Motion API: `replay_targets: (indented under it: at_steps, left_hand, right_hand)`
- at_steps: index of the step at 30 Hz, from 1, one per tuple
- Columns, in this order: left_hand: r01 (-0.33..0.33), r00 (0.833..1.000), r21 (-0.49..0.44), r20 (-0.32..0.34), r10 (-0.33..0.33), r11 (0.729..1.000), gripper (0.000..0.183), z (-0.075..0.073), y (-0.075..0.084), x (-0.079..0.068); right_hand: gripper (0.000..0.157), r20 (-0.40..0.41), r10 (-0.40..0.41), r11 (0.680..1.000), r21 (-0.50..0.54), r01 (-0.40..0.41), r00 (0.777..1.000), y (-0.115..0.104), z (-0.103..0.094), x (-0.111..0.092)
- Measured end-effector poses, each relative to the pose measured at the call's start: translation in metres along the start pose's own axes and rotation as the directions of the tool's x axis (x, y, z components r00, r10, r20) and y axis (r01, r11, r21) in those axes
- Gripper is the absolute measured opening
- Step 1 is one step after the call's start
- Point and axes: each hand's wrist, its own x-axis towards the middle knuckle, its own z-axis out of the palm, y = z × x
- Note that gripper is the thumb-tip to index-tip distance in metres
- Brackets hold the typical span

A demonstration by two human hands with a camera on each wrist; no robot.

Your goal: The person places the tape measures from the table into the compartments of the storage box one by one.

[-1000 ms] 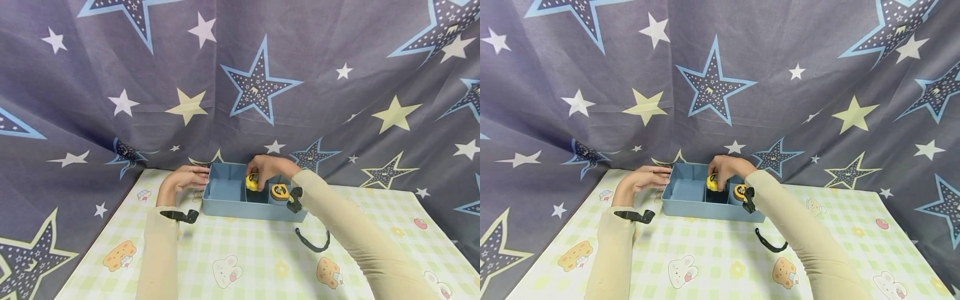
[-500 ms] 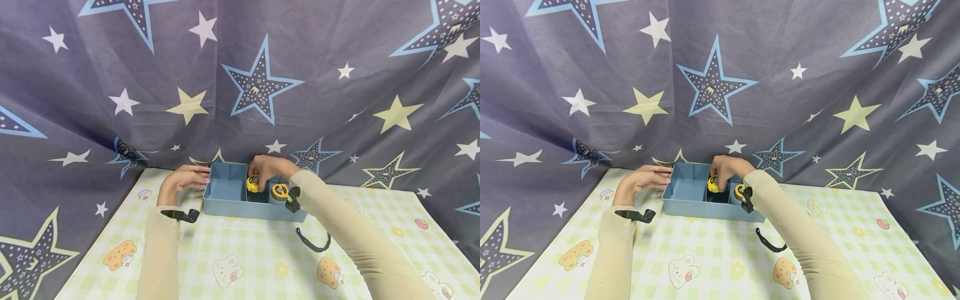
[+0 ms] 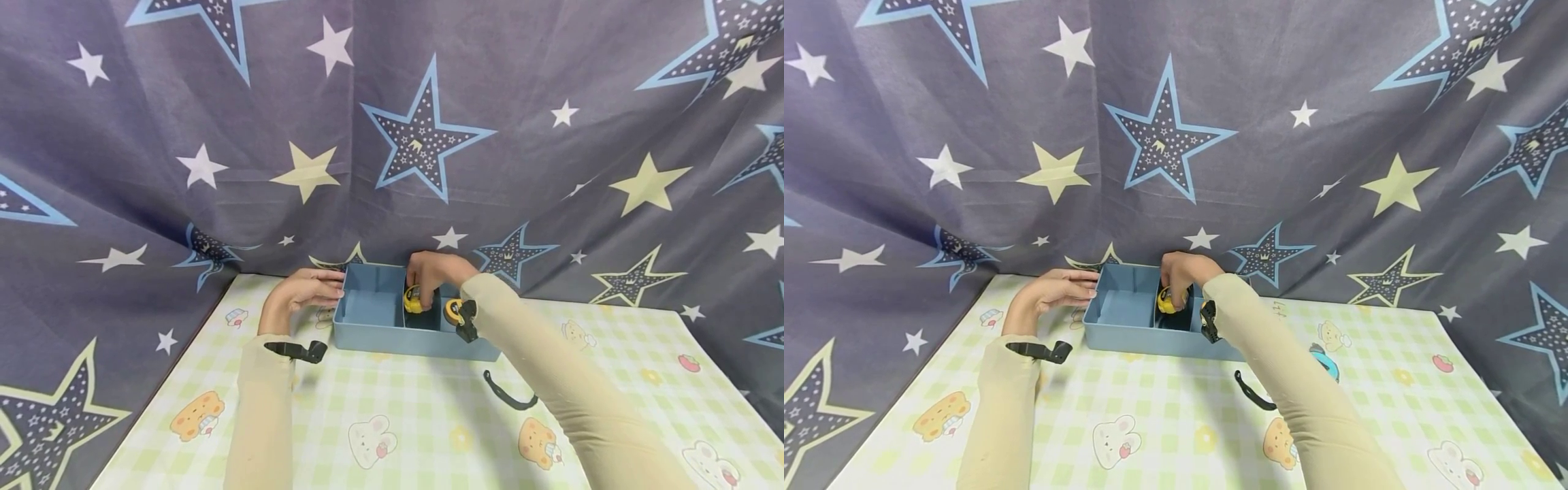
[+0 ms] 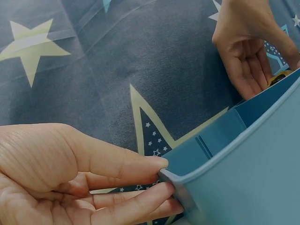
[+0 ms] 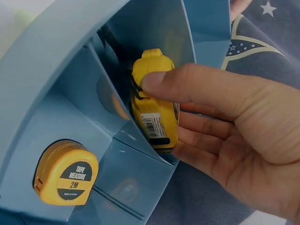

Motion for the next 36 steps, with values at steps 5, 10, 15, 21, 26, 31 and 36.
replay_targets:
  at_steps: [5, 10, 15, 21, 26, 31, 36]
  left_hand:
    - [-0.003, 1.0, 0.0, 0.007, 0.003, 1.0, 0.066, 0.001, 0.001, 0.0]
    - [-0.024, 1.0, -0.004, 0.018, 0.024, 1.0, 0.068, 0.0, 0.001, 0.0]
    - [-0.034, 0.999, -0.017, 0.021, 0.035, 0.999, 0.069, 0.0, 0.002, 0.0]
    - [-0.028, 1.0, -0.012, 0.008, 0.028, 1.0, 0.066, 0.001, 0.001, 0.0]
    - [-0.012, 1.0, -0.019, 0.004, 0.012, 1.0, 0.066, 0.001, 0.002, -0.001]
    - [-0.01, 1.0, -0.026, 0.008, 0.01, 1.0, 0.066, 0.002, 0.003, -0.002]
    - [-0.019, 1.0, -0.021, 0.003, 0.019, 1.0, 0.065, 0.002, 0.0, 0.001]
  right_hand:
    - [0.063, -0.019, -0.003, 1.0, -0.018, 0.003, 1.0, 0.002, 0.004, 0.003]
    - [0.062, -0.041, -0.008, 1.0, 0.021, 0.009, 0.999, 0.005, 0.007, 0.004]
    - [0.062, -0.047, -0.016, 0.998, 0.065, 0.019, 0.999, 0.01, 0.008, 0.007]
    - [0.061, -0.033, -0.022, 0.994, 0.103, 0.025, 0.999, 0.014, 0.008, 0.01]
    - [0.061, -0.009, -0.013, 0.995, 0.101, 0.014, 1.0, 0.017, 0.008, 0.012]
    - [0.061, 0.012, 0.017, 0.993, 0.118, -0.018, 1.0, 0.016, 0.008, 0.012]
    - [0.057, 0.004, 0.025, 0.987, 0.162, -0.025, 1.0, 0.013, 0.009, 0.011]
